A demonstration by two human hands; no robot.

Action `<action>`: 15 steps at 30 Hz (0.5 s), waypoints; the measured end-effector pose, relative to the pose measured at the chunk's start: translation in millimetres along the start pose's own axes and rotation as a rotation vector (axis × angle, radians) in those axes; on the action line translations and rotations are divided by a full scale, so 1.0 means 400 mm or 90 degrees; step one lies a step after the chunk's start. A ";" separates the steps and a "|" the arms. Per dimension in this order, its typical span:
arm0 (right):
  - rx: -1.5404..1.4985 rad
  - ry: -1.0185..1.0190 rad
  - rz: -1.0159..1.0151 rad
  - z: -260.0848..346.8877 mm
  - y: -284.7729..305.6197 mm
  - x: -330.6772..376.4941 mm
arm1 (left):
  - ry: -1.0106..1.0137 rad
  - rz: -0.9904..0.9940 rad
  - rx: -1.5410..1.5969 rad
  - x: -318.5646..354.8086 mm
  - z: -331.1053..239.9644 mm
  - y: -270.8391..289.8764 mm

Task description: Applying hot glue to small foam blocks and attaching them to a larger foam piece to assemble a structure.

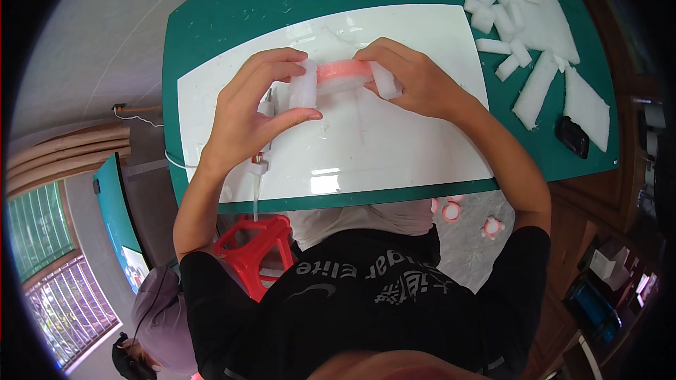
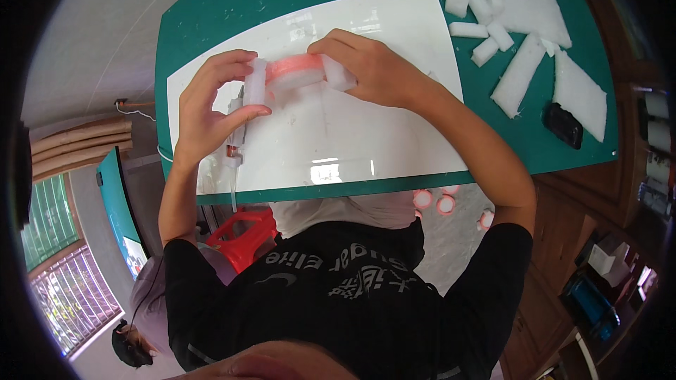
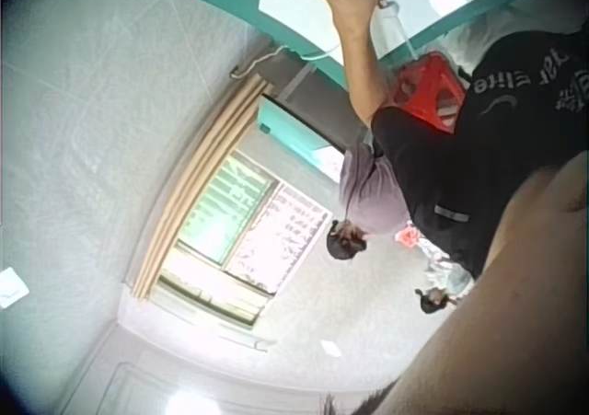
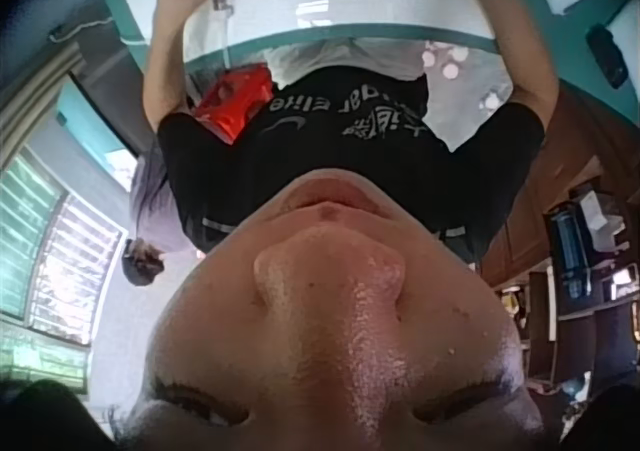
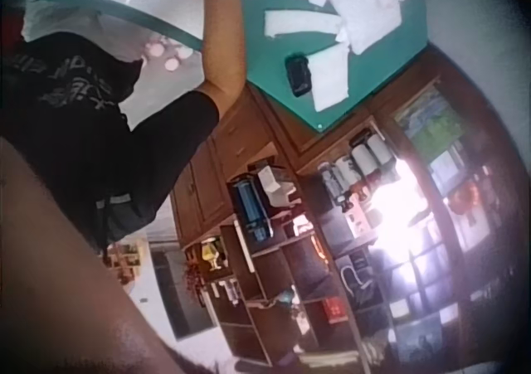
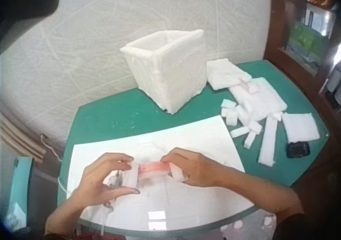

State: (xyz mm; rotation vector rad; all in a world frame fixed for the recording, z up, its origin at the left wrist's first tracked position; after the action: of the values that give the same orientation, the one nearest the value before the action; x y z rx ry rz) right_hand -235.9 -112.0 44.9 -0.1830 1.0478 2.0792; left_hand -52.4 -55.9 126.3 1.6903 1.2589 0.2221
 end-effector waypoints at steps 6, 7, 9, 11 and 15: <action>0.010 0.012 -0.014 -0.004 -0.001 0.004 | -0.013 0.019 -0.054 -0.010 -0.009 -0.021; 0.013 0.011 -0.014 -0.004 -0.002 0.004 | -0.025 0.016 -0.068 -0.010 -0.013 -0.023; 0.015 0.010 -0.012 -0.005 -0.003 0.005 | -0.031 0.014 -0.079 -0.007 -0.018 -0.028; 0.015 0.010 -0.011 -0.007 -0.003 0.004 | -0.036 0.014 -0.092 -0.008 -0.023 -0.032; 0.007 0.006 -0.008 -0.004 -0.001 0.003 | -0.028 0.009 -0.106 -0.005 -0.026 -0.036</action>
State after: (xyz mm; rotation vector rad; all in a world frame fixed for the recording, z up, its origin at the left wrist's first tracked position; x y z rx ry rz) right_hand -236.6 -112.3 43.2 -0.1925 1.0608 2.0627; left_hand -69.1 -51.7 121.0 1.5544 1.1642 0.2891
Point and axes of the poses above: each hand's wrist, its own x-axis away from the middle knuckle, its own y-axis out of the back of the hand, z = x × y, the point moved 7 cm from there along -x, towards the middle knuckle
